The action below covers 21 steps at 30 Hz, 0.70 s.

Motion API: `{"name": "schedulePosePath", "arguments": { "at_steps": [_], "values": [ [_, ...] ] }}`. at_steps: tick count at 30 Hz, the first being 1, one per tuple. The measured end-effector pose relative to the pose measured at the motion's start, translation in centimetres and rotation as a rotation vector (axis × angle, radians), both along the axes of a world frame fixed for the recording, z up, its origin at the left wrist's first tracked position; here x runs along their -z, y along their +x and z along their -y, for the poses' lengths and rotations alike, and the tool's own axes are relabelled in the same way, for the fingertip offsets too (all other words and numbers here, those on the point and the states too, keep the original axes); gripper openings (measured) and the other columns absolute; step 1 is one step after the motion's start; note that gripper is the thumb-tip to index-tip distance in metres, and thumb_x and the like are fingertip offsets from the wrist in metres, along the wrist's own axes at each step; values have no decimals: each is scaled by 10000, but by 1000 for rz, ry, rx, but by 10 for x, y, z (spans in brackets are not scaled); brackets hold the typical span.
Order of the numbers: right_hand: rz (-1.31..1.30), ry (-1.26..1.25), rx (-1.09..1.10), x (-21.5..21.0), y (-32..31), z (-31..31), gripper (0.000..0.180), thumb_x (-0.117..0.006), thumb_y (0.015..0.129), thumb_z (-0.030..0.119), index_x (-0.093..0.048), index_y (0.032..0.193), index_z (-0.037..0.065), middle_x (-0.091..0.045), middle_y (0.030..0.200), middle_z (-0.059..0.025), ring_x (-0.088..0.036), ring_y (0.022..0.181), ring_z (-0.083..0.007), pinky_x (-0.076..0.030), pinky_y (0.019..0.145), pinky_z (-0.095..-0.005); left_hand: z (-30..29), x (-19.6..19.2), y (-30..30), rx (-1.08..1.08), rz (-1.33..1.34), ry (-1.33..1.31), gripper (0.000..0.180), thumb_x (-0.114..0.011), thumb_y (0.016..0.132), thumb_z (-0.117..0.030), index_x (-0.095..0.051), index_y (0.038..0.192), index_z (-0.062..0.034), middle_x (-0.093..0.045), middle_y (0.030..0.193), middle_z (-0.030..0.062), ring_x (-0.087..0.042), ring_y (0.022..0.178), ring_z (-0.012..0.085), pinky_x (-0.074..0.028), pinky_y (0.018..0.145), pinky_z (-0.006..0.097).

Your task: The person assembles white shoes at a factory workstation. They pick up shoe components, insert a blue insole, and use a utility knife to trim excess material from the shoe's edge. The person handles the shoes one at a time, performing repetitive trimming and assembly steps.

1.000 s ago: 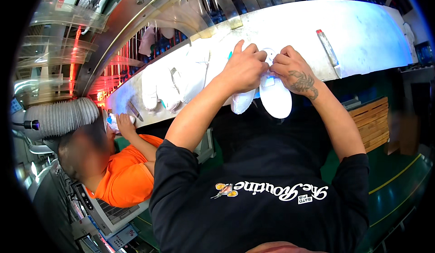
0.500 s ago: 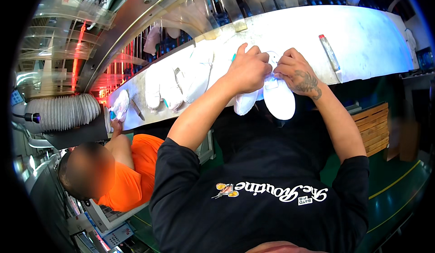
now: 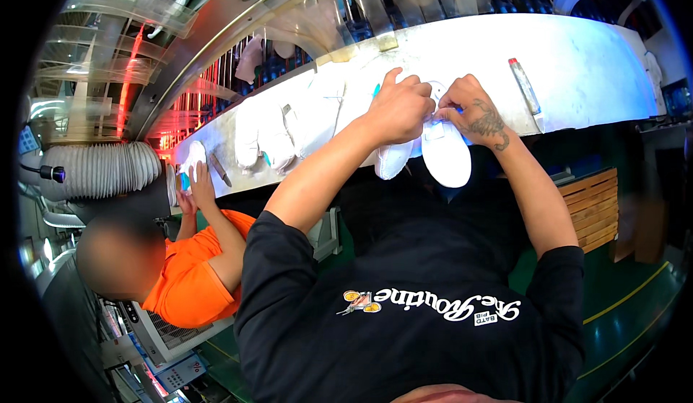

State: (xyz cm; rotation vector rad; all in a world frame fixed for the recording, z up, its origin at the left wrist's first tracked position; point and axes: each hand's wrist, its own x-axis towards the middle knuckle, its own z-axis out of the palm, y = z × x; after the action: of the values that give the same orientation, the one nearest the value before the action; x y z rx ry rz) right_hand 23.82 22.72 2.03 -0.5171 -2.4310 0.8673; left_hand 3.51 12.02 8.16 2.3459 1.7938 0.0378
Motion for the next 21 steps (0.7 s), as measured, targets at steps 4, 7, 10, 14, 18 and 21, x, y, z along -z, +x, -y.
{"name": "schedulePosePath", "arguments": {
  "at_steps": [4, 7, 10, 14, 18, 21],
  "values": [
    [-132, -71, 41, 0, 7, 7, 158, -881, 867, 156, -796, 992, 110, -675, 1050, -75, -616, 1046, -296, -515, 955, -422, 10, -2, -1, -100, 26, 131, 414, -786, 914, -169, -731, 1322, -126, -718, 1138, 85, -622, 1263, 325, -316, 1248, 671],
    [-154, 124, 17, 0, 17, 26, 181, -886, 856, 133, -811, 1018, 105, -679, 1049, -71, -619, 1068, -285, -505, 965, -420, 17, 7, -6, -117, 28, 288, 571, -814, 914, -156, -630, 1451, -94, -734, 1166, 121, -607, 1293, 356, -385, 1217, 609],
    [-101, 195, 57, -2, 15, 37, 200, -882, 852, 145, -827, 1042, 117, -679, 1057, -55, -620, 1082, -282, -498, 976, -438, 13, -1, -7, -171, 183, 238, 570, -819, 907, -107, -634, 1444, -55, -752, 1161, 137, -635, 1251, 356, -477, 1133, 504],
    [-63, 271, 59, 3, 13, 43, 150, -858, 868, 178, -842, 1013, 140, -688, 1080, -35, -618, 1138, -262, -487, 995, -435, 15, -13, -9, -273, 379, 203, 532, -814, 912, -72, -648, 1418, -48, -761, 1109, 144, -677, 1148, 350, -531, 1031, 449],
    [-41, 267, 133, -2, 13, 48, 152, -866, 864, 170, -819, 1003, 130, -684, 1067, -48, -627, 1099, -272, -485, 970, -438, 15, -4, -12, -231, 403, 226, 324, -817, 912, -85, -764, 1231, -55, -773, 1075, 123, -690, 1101, 339, -536, 1008, 444],
    [-35, 238, 136, 0, 13, 47, 140, -847, 886, 165, -801, 1008, 113, -680, 1056, -64, -625, 1087, -284, -482, 958, -447, 15, -1, -11, -143, 326, 266, 182, -826, 900, -104, -817, 1078, -66, -782, 1046, 104, -687, 1100, 327, -527, 1012, 443]
  ]
}}
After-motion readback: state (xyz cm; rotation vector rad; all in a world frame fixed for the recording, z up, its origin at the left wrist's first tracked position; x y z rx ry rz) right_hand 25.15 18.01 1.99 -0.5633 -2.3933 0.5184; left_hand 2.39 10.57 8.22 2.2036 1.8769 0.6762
